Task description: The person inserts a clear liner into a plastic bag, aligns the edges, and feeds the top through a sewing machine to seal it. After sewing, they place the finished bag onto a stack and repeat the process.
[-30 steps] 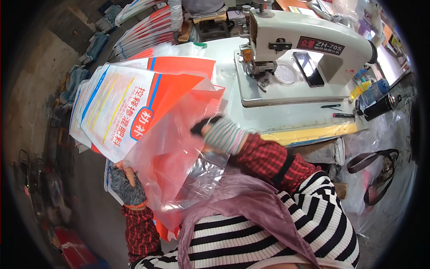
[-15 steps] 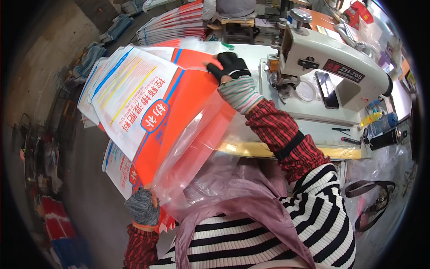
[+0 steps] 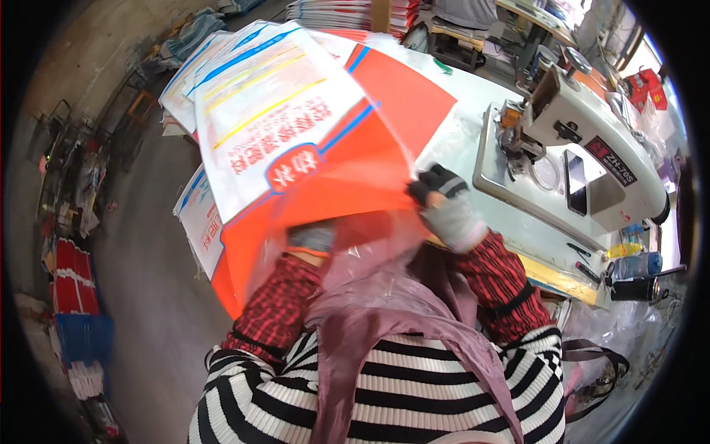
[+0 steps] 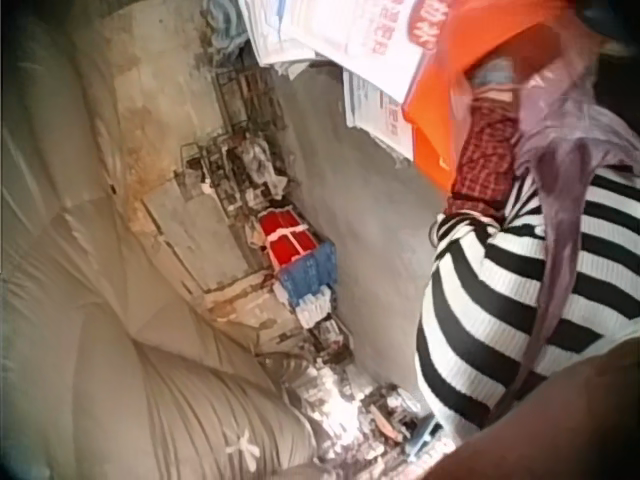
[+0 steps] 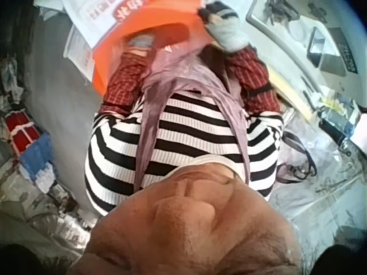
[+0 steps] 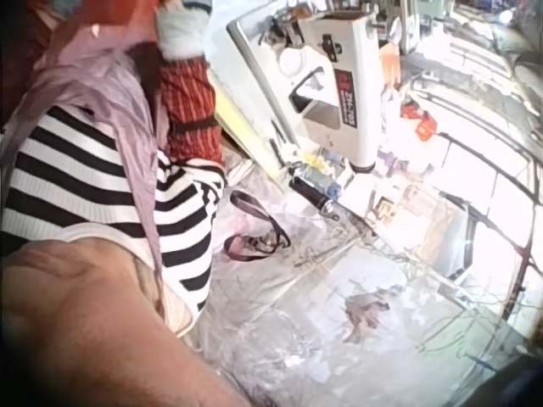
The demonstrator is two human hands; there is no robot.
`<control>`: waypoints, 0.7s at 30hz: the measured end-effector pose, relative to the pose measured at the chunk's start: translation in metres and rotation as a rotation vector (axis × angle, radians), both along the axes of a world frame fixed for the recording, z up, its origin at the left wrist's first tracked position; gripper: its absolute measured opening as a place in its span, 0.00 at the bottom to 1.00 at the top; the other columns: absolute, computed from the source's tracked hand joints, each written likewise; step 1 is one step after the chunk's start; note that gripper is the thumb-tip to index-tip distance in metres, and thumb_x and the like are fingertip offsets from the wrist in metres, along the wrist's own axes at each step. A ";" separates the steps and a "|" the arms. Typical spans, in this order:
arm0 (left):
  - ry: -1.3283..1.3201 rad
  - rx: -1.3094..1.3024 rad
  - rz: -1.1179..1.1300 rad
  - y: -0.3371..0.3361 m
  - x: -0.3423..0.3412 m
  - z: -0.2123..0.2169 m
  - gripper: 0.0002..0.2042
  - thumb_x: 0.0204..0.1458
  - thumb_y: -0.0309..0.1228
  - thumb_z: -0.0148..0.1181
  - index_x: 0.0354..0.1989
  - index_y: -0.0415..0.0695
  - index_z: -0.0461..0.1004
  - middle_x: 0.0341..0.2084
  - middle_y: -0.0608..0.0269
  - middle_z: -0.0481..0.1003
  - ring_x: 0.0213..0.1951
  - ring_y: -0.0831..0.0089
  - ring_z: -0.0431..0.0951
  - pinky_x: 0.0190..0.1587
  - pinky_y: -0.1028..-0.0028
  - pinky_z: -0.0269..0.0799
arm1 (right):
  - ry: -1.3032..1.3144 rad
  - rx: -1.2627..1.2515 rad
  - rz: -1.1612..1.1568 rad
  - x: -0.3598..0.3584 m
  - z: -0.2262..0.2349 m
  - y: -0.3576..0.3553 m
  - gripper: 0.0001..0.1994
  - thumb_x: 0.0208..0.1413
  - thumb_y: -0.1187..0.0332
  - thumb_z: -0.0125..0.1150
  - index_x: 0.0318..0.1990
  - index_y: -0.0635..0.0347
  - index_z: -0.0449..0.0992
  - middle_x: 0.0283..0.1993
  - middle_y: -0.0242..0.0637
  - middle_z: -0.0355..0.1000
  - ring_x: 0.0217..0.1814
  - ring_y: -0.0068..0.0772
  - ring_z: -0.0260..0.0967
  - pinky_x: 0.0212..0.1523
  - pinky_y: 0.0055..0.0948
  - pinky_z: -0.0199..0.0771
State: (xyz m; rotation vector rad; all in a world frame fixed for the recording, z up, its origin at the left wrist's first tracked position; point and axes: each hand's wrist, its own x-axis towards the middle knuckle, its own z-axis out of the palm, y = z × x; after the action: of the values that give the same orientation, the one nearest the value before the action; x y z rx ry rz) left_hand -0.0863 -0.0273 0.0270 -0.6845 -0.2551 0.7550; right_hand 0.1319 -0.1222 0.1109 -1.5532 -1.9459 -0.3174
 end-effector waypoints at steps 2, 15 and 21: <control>0.199 0.234 -0.016 0.035 -0.058 0.013 0.20 0.48 0.33 0.54 0.48 0.37 0.66 0.45 0.45 0.69 0.48 0.49 0.68 0.47 0.63 0.67 | 0.086 -0.119 -0.034 0.023 -0.016 -0.030 0.12 0.32 0.78 0.56 0.30 0.57 0.74 0.29 0.41 0.69 0.34 0.45 0.66 0.31 0.39 0.68; 2.635 1.312 1.400 0.008 -0.163 0.135 0.22 0.55 0.49 0.47 0.40 0.39 0.70 0.32 0.54 0.74 0.26 0.72 0.72 0.27 0.70 0.68 | 0.093 -0.097 -0.043 -0.004 -0.011 -0.017 0.15 0.33 0.78 0.54 0.34 0.61 0.73 0.32 0.44 0.70 0.37 0.47 0.66 0.35 0.39 0.69; 2.474 0.720 0.660 0.023 -0.167 0.153 0.22 0.55 0.52 0.48 0.22 0.44 0.64 0.19 0.68 0.69 0.18 0.79 0.65 0.21 0.76 0.58 | 0.141 -0.116 -0.048 -0.006 -0.008 -0.026 0.15 0.32 0.77 0.54 0.34 0.61 0.73 0.31 0.43 0.69 0.37 0.46 0.66 0.36 0.39 0.69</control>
State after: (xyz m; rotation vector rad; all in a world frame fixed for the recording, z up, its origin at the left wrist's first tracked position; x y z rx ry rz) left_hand -0.2531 -0.0045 0.1799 1.3291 1.5250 1.4689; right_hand 0.1257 -0.1483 0.1027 -1.6515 -1.8486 -0.1134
